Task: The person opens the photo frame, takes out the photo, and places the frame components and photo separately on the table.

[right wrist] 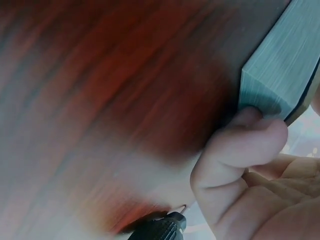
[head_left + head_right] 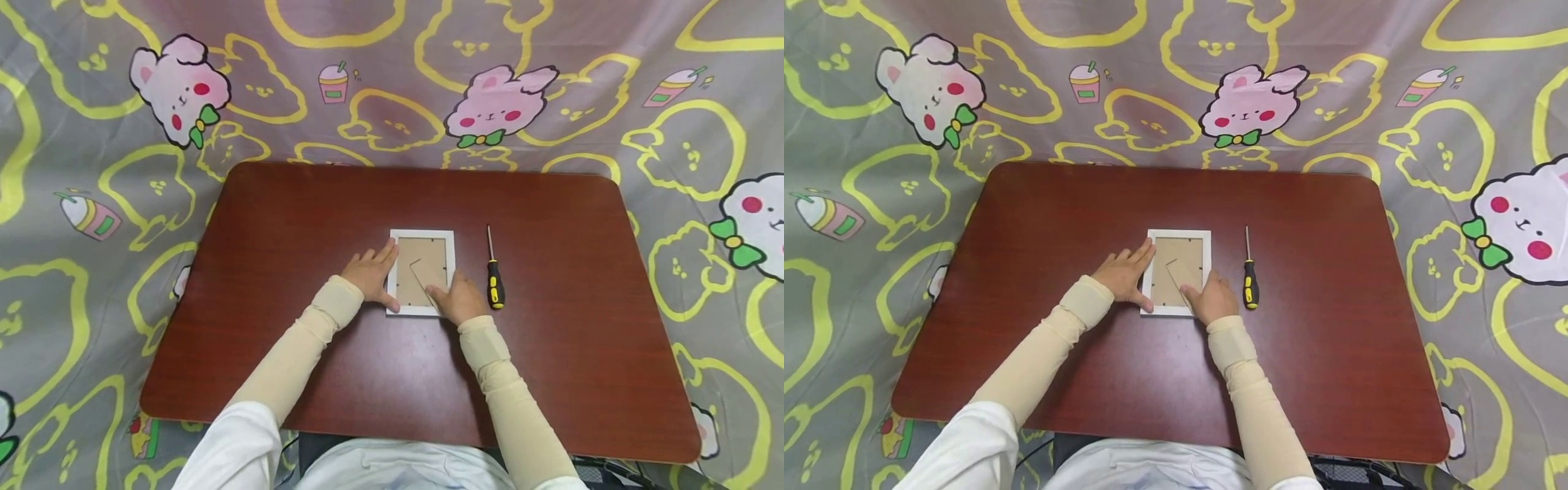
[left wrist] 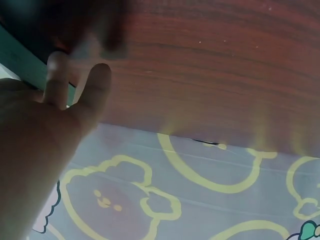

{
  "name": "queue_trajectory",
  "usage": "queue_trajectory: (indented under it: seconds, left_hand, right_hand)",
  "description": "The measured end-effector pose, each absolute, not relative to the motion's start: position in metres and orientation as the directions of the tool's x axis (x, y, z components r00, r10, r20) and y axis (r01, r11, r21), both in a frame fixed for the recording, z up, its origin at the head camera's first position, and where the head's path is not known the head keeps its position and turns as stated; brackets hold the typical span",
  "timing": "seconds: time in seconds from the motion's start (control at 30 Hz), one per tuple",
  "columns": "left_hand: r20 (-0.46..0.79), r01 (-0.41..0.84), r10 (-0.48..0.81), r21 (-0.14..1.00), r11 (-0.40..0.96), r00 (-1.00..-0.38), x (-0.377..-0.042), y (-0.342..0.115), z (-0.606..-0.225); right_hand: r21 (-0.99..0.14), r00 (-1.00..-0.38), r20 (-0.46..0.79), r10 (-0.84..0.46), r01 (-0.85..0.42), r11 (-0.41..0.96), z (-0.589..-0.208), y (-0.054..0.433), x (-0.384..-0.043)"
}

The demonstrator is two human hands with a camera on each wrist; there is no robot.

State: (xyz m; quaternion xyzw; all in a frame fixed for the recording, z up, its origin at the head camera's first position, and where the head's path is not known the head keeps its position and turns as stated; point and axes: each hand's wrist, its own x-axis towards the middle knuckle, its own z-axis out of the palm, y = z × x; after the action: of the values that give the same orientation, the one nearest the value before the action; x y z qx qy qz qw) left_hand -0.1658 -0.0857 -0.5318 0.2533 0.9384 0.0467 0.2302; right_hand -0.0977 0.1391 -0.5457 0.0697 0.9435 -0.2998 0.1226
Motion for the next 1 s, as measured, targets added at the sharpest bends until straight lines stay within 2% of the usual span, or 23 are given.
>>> queue_trajectory:
  seconds: [0.3, 0.5, 0.57, 0.8, 1.0]
  left_hand:
    - [-0.393, 0.462, 0.496, 0.185, 0.868, -0.774, -0.172, -0.08, -0.529]
    - [-0.406, 0.452, 0.493, 0.198, 0.87, -0.769, -0.17, -0.078, -0.536]
    - [-0.407, 0.447, 0.49, 0.201, 0.872, -0.771, -0.168, -0.078, -0.539]
    - [-0.413, 0.442, 0.479, 0.188, 0.877, -0.775, -0.164, -0.08, -0.54]
    - [-0.408, 0.438, 0.479, 0.198, 0.877, -0.777, -0.163, -0.084, -0.538]
  right_hand:
    - [-0.547, -0.975, -0.224, 0.014, 0.137, 0.826, -0.534, 0.158, -0.111]
    - [-0.484, -0.985, -0.033, 0.167, 0.162, 0.86, -0.526, 0.192, -0.122]
    - [-0.447, -0.977, -0.009, 0.211, 0.193, 0.874, -0.526, 0.202, -0.123]
    - [-0.377, -0.95, -0.153, 0.272, 0.31, 0.873, -0.543, 0.218, -0.109]
    - [-0.456, -0.966, -0.123, 0.228, 0.259, 0.852, -0.552, 0.225, -0.108]
